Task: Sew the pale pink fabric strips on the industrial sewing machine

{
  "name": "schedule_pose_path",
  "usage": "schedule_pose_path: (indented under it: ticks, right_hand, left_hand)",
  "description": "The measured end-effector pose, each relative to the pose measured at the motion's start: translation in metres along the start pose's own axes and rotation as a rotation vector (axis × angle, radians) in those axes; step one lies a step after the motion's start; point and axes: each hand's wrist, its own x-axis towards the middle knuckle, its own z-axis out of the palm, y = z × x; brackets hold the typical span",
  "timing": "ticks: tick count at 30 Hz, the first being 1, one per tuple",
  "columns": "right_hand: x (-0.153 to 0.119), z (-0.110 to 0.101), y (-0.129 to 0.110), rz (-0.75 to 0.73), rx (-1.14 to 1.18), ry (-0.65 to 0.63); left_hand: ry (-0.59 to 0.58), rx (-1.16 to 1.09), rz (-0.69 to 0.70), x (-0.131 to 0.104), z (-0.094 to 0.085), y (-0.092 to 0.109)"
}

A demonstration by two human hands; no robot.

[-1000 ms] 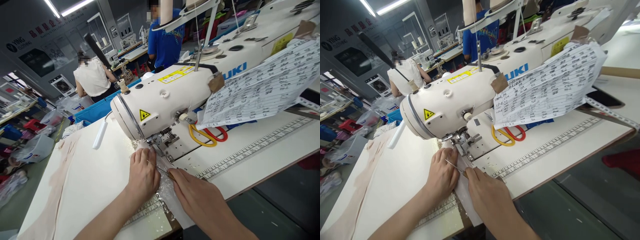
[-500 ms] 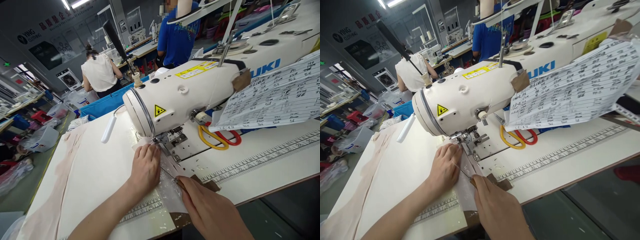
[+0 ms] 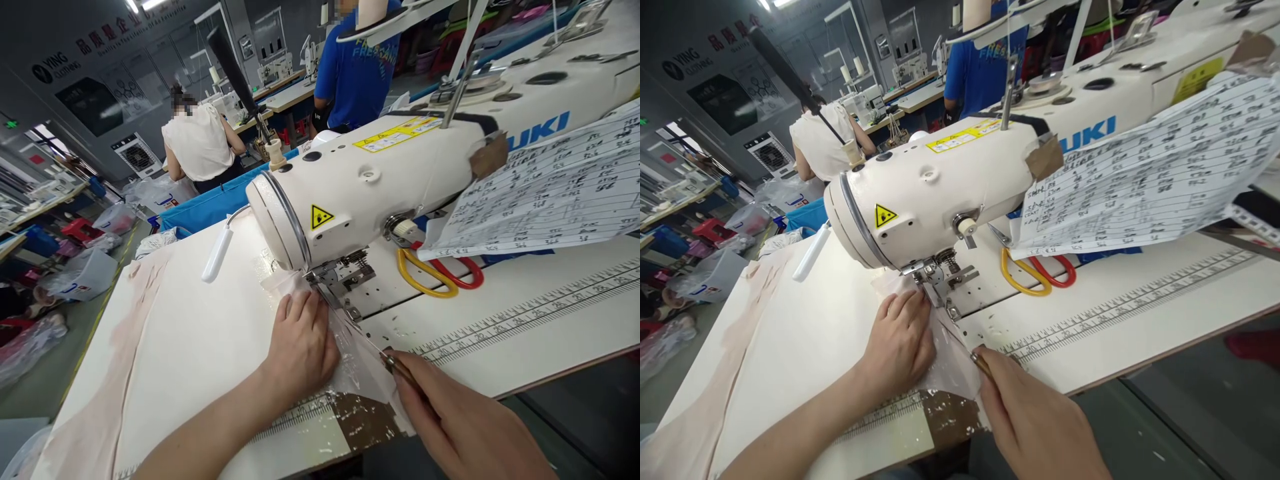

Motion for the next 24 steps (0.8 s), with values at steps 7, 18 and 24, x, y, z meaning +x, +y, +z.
schedule_pose_path:
  ticks: [7, 18, 24]
  right_hand:
    - [-0.010, 0.001, 0.011, 0.136, 0.199, -0.125]
    - [-0.009, 0.004, 0.012, 0.116, 0.187, -0.075]
    - [-0.011, 0.003, 0.013, 0.154, 0.195, -0.140]
  left_hand:
    - [-0.032, 0.019, 0.027, -0.003, 0.003, 0.003]
    - [-0.043, -0.011, 0.009, -0.005, -0.002, 0.006]
    - [-0.097, -0.003, 0.032, -0.005, -0.002, 0.005]
